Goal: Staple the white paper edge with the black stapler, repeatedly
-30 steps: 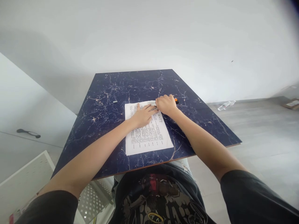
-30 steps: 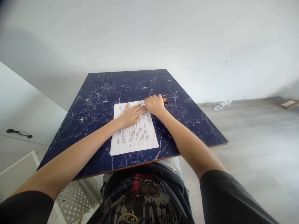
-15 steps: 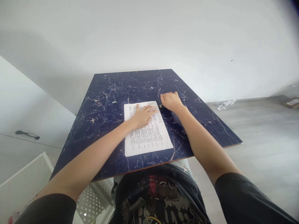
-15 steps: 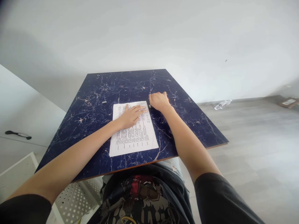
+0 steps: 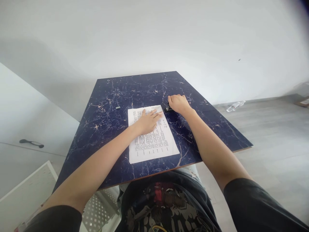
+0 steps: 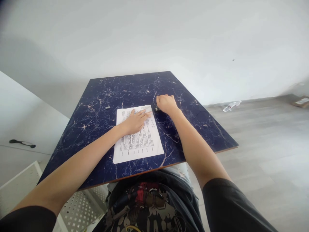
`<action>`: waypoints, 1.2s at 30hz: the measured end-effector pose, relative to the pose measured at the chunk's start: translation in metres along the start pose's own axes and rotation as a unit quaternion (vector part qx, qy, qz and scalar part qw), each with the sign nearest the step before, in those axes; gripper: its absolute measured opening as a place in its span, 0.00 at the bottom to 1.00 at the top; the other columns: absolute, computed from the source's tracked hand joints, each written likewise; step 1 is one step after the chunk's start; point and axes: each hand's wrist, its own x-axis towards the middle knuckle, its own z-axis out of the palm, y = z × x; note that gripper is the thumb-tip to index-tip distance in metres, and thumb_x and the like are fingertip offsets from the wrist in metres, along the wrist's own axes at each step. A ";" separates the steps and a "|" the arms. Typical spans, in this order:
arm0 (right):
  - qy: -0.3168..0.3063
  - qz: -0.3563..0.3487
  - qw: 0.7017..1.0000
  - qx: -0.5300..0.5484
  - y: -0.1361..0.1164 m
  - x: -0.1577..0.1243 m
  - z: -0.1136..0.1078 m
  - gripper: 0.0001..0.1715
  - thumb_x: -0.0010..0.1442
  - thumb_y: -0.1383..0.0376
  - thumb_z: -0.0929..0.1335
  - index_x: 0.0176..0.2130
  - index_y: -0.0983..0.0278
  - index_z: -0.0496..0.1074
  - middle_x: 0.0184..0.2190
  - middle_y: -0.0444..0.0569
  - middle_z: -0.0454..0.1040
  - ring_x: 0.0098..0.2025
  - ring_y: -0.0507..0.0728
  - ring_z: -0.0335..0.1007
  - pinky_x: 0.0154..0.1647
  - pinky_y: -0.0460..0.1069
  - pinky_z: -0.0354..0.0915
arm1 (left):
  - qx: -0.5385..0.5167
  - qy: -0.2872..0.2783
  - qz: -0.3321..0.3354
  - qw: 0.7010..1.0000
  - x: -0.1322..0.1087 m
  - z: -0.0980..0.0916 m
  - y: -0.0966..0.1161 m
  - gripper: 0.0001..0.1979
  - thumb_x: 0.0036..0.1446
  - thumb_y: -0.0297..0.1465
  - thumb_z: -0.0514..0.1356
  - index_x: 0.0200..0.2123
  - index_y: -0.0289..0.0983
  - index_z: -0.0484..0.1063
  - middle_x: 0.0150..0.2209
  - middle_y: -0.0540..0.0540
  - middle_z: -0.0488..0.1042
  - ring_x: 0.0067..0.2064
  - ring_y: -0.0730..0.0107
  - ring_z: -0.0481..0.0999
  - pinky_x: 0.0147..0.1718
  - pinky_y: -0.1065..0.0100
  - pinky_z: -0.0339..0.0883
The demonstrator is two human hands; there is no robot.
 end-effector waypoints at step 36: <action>0.033 0.024 0.997 0.060 0.007 0.006 0.007 0.35 0.76 0.58 0.50 0.41 0.66 0.79 0.44 0.62 0.82 0.47 0.67 0.77 0.48 0.55 0.62 | 0.018 -0.005 -0.013 1.000 0.005 -0.007 0.009 0.30 0.67 0.28 0.45 0.72 0.41 0.52 0.75 0.40 0.50 0.74 0.44 0.48 0.66 0.28 0.48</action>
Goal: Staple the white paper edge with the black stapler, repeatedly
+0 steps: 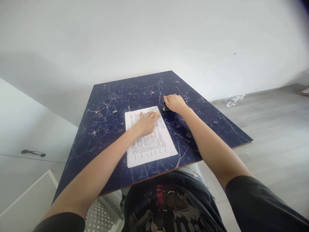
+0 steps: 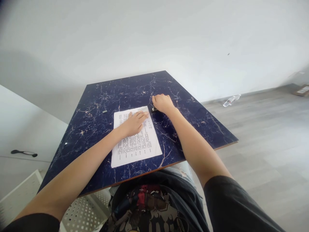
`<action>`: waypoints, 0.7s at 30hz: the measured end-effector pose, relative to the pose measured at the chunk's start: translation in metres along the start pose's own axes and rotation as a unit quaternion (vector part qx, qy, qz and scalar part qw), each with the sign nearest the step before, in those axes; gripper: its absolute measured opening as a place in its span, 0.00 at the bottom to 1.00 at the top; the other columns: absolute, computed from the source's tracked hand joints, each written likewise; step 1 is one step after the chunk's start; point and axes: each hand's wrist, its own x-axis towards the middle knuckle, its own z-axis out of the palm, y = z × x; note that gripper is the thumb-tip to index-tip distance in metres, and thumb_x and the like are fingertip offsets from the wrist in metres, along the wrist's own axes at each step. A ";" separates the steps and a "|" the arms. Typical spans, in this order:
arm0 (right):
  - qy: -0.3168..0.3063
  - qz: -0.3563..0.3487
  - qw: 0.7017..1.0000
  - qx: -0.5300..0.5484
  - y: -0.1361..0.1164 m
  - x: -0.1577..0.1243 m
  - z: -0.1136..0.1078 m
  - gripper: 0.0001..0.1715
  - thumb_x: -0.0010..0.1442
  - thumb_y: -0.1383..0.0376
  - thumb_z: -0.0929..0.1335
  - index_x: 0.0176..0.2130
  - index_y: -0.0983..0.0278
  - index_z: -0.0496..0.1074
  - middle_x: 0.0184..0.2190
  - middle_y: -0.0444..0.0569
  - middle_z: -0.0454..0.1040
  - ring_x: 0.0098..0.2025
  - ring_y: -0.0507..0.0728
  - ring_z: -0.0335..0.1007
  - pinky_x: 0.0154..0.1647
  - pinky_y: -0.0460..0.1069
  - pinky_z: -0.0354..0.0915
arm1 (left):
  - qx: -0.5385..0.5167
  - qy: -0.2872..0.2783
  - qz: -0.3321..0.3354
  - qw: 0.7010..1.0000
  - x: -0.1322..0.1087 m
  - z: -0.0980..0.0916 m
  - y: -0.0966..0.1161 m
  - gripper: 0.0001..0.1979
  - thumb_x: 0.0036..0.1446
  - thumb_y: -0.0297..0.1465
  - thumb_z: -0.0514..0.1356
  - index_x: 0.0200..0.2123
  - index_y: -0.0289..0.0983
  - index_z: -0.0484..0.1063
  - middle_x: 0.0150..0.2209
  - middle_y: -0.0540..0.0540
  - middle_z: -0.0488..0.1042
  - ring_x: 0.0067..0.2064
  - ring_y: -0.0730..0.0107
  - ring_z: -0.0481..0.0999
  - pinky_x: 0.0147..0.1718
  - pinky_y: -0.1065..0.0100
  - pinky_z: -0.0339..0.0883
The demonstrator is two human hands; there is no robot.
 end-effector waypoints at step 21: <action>-0.093 -0.176 0.971 0.133 0.065 -0.007 -0.021 0.19 0.57 0.57 0.72 0.47 0.60 0.75 0.44 0.51 0.80 0.43 0.61 0.74 0.42 0.52 0.64 | 0.007 0.097 -0.013 0.995 -0.007 0.003 0.004 0.24 0.68 0.28 0.48 0.64 0.39 0.67 0.65 0.39 0.66 0.64 0.51 0.65 0.62 0.47 0.61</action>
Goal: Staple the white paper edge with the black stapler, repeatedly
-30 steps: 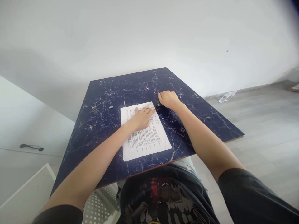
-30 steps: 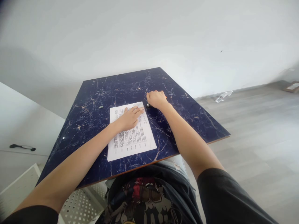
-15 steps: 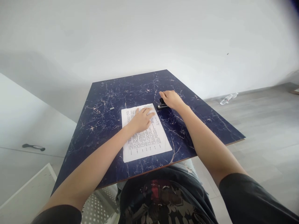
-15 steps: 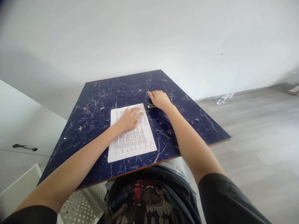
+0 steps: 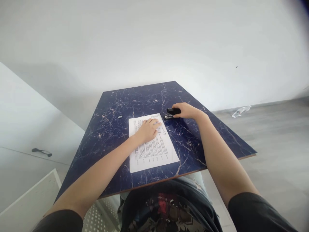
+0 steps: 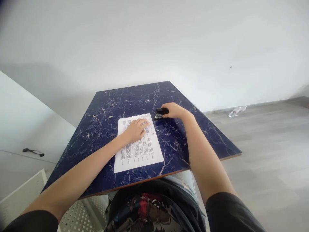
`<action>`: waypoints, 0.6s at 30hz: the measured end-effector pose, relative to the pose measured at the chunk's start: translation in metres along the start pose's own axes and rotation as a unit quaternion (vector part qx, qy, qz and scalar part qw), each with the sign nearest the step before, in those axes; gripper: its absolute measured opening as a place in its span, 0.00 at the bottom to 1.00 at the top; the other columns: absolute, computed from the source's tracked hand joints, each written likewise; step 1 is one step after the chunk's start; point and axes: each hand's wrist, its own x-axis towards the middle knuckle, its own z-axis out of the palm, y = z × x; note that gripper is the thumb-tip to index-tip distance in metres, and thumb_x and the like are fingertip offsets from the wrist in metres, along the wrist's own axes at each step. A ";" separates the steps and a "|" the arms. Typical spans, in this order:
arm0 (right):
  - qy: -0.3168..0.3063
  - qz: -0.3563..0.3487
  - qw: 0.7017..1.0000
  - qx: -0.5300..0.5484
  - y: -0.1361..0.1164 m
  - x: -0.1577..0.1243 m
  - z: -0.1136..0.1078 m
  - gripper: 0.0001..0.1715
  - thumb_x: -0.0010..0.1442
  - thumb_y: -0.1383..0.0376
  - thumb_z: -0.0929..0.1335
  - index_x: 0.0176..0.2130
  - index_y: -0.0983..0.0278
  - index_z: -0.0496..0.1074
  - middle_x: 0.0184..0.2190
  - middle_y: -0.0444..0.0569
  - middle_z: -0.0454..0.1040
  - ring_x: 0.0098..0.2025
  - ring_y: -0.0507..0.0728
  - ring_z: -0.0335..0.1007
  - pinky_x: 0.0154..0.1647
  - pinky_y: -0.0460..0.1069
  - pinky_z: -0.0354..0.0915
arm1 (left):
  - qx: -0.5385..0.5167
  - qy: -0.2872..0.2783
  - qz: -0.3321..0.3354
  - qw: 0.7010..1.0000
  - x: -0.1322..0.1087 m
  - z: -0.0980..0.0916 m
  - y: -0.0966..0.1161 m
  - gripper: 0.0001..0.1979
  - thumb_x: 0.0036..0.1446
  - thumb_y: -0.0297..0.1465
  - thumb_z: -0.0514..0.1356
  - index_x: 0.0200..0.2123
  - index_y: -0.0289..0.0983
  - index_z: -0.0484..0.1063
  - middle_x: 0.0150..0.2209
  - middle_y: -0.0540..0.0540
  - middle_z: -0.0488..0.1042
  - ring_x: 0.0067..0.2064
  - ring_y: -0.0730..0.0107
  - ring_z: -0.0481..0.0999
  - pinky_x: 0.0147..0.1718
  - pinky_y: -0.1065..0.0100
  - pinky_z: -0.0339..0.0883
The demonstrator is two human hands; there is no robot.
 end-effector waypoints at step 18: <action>0.151 0.033 0.985 0.082 -0.024 0.014 0.016 0.18 0.55 0.67 0.74 0.47 0.61 0.78 0.39 0.52 0.81 0.39 0.62 0.77 0.38 0.54 0.69 | -0.027 0.231 -0.237 0.943 -0.079 -0.054 -0.127 0.10 0.61 0.23 0.53 0.38 0.39 0.74 0.39 0.43 0.74 0.45 0.57 0.74 0.50 0.58 0.68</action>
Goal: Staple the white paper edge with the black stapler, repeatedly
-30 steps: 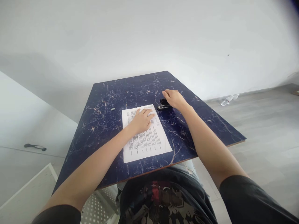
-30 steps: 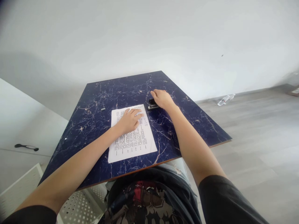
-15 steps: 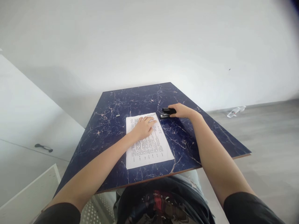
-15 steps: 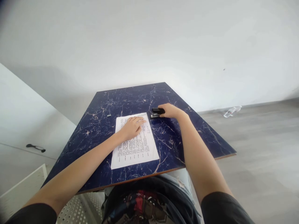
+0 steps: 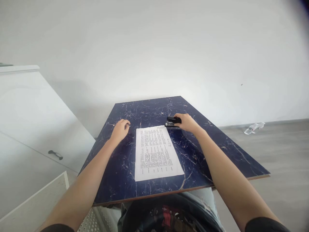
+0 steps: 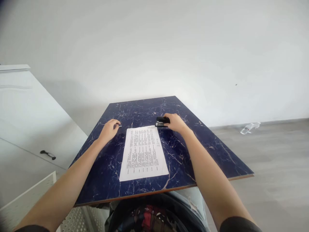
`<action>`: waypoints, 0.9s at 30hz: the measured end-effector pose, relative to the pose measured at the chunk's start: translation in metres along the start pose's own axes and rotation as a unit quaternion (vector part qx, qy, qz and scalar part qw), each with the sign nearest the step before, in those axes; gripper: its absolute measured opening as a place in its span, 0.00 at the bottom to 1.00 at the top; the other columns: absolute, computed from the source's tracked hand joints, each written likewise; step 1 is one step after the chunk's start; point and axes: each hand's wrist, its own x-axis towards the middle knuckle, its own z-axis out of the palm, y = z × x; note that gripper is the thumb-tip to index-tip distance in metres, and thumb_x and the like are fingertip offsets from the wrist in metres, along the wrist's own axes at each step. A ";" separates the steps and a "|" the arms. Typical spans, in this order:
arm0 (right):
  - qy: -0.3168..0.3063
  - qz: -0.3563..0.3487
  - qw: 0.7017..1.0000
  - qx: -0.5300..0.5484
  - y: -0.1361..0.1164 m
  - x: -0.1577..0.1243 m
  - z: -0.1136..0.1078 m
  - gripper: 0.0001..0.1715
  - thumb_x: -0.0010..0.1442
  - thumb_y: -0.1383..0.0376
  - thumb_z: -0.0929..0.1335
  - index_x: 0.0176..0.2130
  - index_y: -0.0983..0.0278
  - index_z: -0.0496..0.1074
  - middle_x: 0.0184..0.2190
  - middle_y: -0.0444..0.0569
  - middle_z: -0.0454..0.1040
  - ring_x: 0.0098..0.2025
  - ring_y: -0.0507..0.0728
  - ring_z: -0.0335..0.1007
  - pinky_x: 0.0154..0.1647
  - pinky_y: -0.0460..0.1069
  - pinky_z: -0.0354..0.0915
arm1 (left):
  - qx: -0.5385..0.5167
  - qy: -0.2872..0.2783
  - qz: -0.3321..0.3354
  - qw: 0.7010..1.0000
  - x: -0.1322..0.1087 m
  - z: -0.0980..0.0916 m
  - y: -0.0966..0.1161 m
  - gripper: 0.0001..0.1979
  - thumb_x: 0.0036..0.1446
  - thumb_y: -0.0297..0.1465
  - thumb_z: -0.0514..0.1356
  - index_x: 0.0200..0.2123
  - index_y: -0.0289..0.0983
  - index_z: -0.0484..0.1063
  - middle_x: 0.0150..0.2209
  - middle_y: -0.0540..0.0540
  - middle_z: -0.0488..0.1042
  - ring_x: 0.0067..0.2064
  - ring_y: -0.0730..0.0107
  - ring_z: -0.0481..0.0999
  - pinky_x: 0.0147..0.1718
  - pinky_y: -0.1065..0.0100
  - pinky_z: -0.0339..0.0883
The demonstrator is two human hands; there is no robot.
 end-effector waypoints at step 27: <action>0.020 -0.119 0.989 0.089 -0.043 0.009 0.061 0.16 0.58 0.58 0.76 0.45 0.60 0.78 0.40 0.49 0.81 0.42 0.60 0.75 0.45 0.54 0.69 | -0.090 -0.101 0.063 0.989 -0.019 0.041 0.044 0.12 0.66 0.33 0.58 0.51 0.38 0.73 0.45 0.42 0.75 0.49 0.56 0.75 0.49 0.57 0.69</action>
